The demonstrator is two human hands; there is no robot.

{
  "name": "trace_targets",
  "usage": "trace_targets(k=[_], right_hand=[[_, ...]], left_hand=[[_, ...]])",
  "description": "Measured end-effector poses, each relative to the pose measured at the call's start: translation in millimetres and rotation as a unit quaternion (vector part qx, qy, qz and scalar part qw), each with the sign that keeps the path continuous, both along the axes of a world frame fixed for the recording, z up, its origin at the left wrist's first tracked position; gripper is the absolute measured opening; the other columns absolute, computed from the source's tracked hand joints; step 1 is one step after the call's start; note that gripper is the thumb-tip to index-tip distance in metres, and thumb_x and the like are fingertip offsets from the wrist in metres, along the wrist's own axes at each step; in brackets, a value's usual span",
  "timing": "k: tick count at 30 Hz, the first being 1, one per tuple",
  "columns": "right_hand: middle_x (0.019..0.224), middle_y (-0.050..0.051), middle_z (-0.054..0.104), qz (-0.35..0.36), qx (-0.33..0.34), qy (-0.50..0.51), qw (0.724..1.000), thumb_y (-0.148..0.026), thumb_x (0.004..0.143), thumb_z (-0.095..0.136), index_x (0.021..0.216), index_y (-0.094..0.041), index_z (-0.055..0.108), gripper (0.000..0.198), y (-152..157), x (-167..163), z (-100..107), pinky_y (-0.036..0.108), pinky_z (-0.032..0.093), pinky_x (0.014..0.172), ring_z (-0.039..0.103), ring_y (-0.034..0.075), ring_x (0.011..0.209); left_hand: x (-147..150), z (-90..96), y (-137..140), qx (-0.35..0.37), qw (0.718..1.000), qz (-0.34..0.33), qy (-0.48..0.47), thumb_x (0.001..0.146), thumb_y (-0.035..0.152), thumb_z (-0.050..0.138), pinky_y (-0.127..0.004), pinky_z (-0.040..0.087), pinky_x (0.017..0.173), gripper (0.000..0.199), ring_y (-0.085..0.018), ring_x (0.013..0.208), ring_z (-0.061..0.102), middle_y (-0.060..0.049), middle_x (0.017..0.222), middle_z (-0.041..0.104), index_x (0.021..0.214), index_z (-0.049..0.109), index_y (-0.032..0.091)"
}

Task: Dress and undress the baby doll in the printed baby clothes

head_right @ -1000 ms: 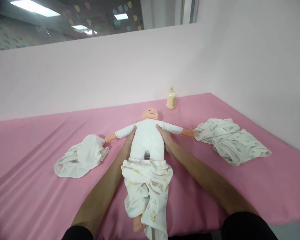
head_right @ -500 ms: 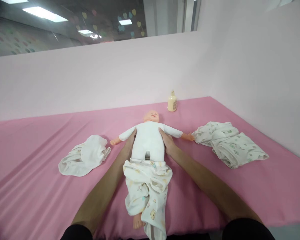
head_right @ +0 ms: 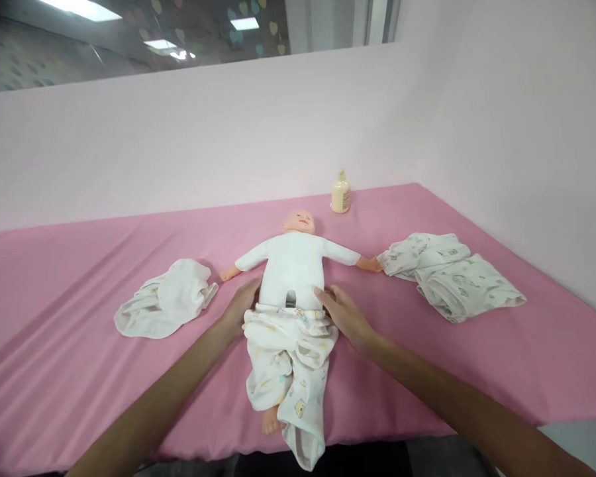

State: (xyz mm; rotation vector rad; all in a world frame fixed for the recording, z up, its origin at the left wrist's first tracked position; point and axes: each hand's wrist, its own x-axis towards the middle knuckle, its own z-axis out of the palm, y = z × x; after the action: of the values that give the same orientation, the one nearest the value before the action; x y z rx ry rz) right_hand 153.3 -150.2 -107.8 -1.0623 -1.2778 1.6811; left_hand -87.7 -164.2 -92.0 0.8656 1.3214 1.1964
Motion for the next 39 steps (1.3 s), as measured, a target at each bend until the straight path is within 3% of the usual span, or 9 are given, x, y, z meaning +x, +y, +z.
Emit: trace_targets(k=[5,11,14,19,22,27,32,35,39], right_hand=[[0.141,0.007,0.057,0.116,0.102,-0.098,0.983,-0.051,0.088,0.067,0.134,-0.031,0.058,0.051,-43,42,1,0.045,0.044,0.110,0.053,0.029,0.130],[0.163,0.007,0.022,0.165,0.178,-0.251,0.937,-0.054,0.056,0.091,0.158,-0.037,0.023,0.124,-63,57,-7,0.052,0.030,0.120,0.021,0.035,0.150],[0.165,0.007,0.014,0.177,0.186,-0.283,0.924,-0.056,0.051,0.091,0.160,-0.037,0.012,0.136,-67,53,-10,0.055,0.025,0.121,0.014,0.037,0.151],[0.157,0.012,0.029,0.145,0.193,-0.287,0.927,-0.051,0.059,0.088,0.154,-0.032,0.028,0.115,-62,48,-12,0.053,0.034,0.116,0.030,0.037,0.144],[0.149,0.013,0.039,0.132,0.218,-0.269,0.929,-0.047,0.061,0.087,0.148,-0.028,0.036,0.103,-56,47,-14,0.052,0.039,0.112,0.039,0.036,0.138],[0.137,0.013,0.052,0.116,0.266,-0.254,0.923,-0.040,0.063,0.085,0.137,-0.024,0.045,0.086,-53,43,-14,0.052,0.046,0.101,0.051,0.036,0.125],[0.133,0.011,0.055,0.108,0.261,-0.254,0.925,-0.035,0.068,0.083,0.135,-0.023,0.046,0.077,-56,40,-13,0.048,0.048,0.099,0.052,0.034,0.122],[0.129,0.011,0.056,0.109,0.252,-0.258,0.926,-0.034,0.068,0.082,0.132,-0.023,0.046,0.074,-57,40,-14,0.048,0.047,0.100,0.052,0.032,0.120],[0.128,0.012,0.055,0.107,0.243,-0.261,0.928,-0.035,0.069,0.082,0.128,-0.021,0.047,0.070,-58,39,-14,0.049,0.047,0.101,0.052,0.032,0.119]], left_hand=[[-15,5.5,-71,-0.007,0.987,-0.056,0.154,0.092,0.062,0.051,-0.033,0.048,0.086,0.049,-0.023,0.101,0.062,-0.006,0.111,0.068,0.117,0.061,0.021],[-17,6.6,-111,0.061,0.952,-0.133,0.267,0.096,0.052,0.050,-0.035,0.048,0.094,0.036,-0.023,0.110,0.058,-0.006,0.121,0.060,0.120,0.054,0.026],[-15,0.7,-122,0.078,0.917,-0.173,0.351,0.091,0.052,0.059,-0.039,0.048,0.098,0.044,-0.027,0.116,0.054,-0.008,0.127,0.055,0.127,0.051,0.027],[-10,-6.4,-129,0.052,0.898,-0.172,0.402,0.087,0.054,0.064,-0.043,0.048,0.098,0.048,-0.031,0.120,0.052,-0.010,0.132,0.052,0.126,0.053,0.026],[-5,-4.5,-133,0.033,0.917,-0.169,0.360,0.083,0.052,0.070,-0.043,0.049,0.101,0.061,-0.032,0.128,0.049,-0.009,0.144,0.046,0.134,0.049,0.028],[7,-2.2,-147,-0.006,0.945,-0.151,0.291,0.062,0.046,0.089,-0.044,0.049,0.105,0.102,-0.035,0.133,0.047,-0.010,0.148,0.046,0.146,0.035,0.028],[12,-13.6,-153,0.008,0.921,-0.117,0.372,0.053,0.044,0.092,-0.057,0.041,0.111,0.125,-0.042,0.137,0.041,-0.016,0.152,0.040,0.155,0.022,0.025],[10,-21.7,-155,0.018,0.910,-0.126,0.394,0.053,0.047,0.091,-0.058,0.042,0.110,0.127,-0.042,0.138,0.040,-0.017,0.153,0.038,0.157,0.020,0.025],[13,-32.8,-167,0.055,0.887,-0.128,0.440,0.044,0.052,0.094,-0.058,0.045,0.109,0.149,-0.044,0.143,0.035,-0.018,0.159,0.029,0.160,0.004,0.027]])
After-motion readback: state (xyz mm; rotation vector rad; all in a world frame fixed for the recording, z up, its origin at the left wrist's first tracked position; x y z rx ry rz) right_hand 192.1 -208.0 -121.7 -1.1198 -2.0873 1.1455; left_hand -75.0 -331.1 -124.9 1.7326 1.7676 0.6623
